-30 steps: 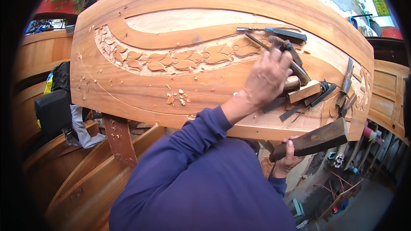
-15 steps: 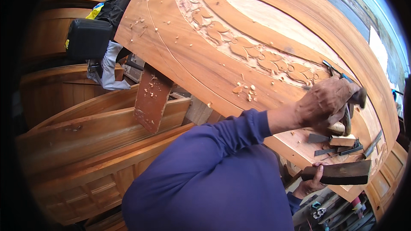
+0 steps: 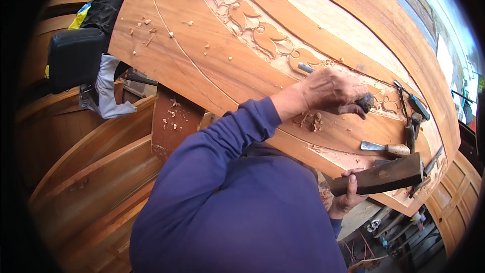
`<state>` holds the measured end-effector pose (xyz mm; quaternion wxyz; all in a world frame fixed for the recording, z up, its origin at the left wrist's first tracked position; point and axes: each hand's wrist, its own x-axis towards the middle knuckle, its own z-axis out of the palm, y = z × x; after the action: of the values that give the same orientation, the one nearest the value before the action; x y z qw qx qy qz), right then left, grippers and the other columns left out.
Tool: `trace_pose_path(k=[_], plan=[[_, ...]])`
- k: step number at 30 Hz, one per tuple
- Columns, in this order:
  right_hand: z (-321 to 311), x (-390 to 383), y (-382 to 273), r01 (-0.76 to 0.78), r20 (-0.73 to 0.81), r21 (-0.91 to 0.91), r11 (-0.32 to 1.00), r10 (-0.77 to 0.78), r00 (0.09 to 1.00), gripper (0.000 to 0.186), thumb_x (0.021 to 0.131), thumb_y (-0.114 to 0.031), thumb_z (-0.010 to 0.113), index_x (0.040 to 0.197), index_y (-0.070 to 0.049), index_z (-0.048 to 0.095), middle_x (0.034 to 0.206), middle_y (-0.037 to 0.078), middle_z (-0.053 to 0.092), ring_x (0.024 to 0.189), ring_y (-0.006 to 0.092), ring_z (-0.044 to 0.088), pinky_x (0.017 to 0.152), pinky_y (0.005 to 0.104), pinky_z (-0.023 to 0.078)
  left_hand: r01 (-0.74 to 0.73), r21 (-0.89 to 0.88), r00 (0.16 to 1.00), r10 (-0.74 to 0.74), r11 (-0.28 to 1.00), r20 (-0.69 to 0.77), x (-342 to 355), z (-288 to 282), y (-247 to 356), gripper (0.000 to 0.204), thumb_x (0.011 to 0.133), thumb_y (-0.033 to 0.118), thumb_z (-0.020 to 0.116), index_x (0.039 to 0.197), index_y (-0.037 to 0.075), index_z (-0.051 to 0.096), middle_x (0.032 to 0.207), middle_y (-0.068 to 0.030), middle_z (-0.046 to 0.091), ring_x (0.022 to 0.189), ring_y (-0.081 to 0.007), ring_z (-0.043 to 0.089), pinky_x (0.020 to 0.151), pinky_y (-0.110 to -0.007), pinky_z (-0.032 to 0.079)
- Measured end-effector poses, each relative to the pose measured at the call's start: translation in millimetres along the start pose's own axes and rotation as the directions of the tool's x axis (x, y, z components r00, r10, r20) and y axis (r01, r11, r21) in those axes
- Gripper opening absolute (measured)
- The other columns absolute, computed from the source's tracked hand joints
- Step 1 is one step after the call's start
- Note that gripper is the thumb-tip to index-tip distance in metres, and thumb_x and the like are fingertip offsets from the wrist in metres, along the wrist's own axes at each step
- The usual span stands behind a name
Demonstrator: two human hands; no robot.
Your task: The person carves a decorative floral design into a large wooden panel using a chisel and a wooden mallet. The person repeatedly strikes the chisel with the mallet to remove wood shavings and define the petals and leaves of the pattern.
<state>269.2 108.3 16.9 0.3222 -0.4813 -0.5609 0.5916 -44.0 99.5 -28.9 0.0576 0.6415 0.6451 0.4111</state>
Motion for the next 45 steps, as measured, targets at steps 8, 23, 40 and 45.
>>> trace_pose_path(k=[8, 23, 40, 45], plan=[[37, -10, -1, 0.023, -0.008, -0.038, 0.999, -0.024, 1.0, 0.043, 0.086, -0.009, 0.07, 0.124, 0.003, 0.054, 0.099, 0.012, 0.062, 0.084, 0.0215, 0.063, 0.079, 0.0364, 0.056, -0.04, -0.062, 0.997, 0.036, 0.997, -0.065, -6, 5, -31, 0.049, 0.089, 0.056, 0.074, 0.104, 0.009, 0.067, 0.09, -0.0062, 0.071, 0.082, -0.0253, 0.074, 0.066, -0.036, 0.059], [65, 1, -12, 0.011, -0.038, -0.027, 1.0, -0.012, 0.999, 0.049, 0.084, -0.012, 0.072, 0.127, 0.002, 0.053, 0.102, 0.013, 0.062, 0.086, 0.0234, 0.064, 0.081, 0.0386, 0.055, -0.041, -0.068, 0.999, 0.04, 0.997, -0.016, -7, 0, -37, 0.044, 0.088, 0.055, 0.074, 0.099, 0.013, 0.067, 0.085, -0.004, 0.067, 0.081, -0.0229, 0.072, 0.065, -0.035, 0.058], [103, 21, -1, -0.027, -0.073, -0.275, 0.961, 0.007, 0.997, 0.056, 0.086, -0.002, 0.08, 0.135, -0.002, 0.054, 0.103, 0.005, 0.064, 0.092, 0.0135, 0.064, 0.084, 0.0275, 0.054, -0.075, -0.233, 0.99, 0.043, 0.97, -0.138, -11, -10, -38, 0.045, 0.087, 0.055, 0.077, 0.097, 0.012, 0.069, 0.078, -0.0056, 0.064, 0.07, -0.0252, 0.069, 0.057, -0.036, 0.054], [116, 19, -1, -0.05, -0.072, -0.174, 0.983, 0.038, 0.997, 0.047, 0.087, -0.002, 0.079, 0.129, -0.003, 0.056, 0.101, 0.006, 0.062, 0.09, 0.0129, 0.063, 0.083, 0.0287, 0.054, -0.073, -0.26, 0.993, 0.044, 0.963, -0.114, -11, -15, -38, 0.044, 0.088, 0.053, 0.077, 0.101, 0.012, 0.069, 0.079, -0.0052, 0.064, 0.069, -0.0257, 0.069, 0.056, -0.036, 0.054]])
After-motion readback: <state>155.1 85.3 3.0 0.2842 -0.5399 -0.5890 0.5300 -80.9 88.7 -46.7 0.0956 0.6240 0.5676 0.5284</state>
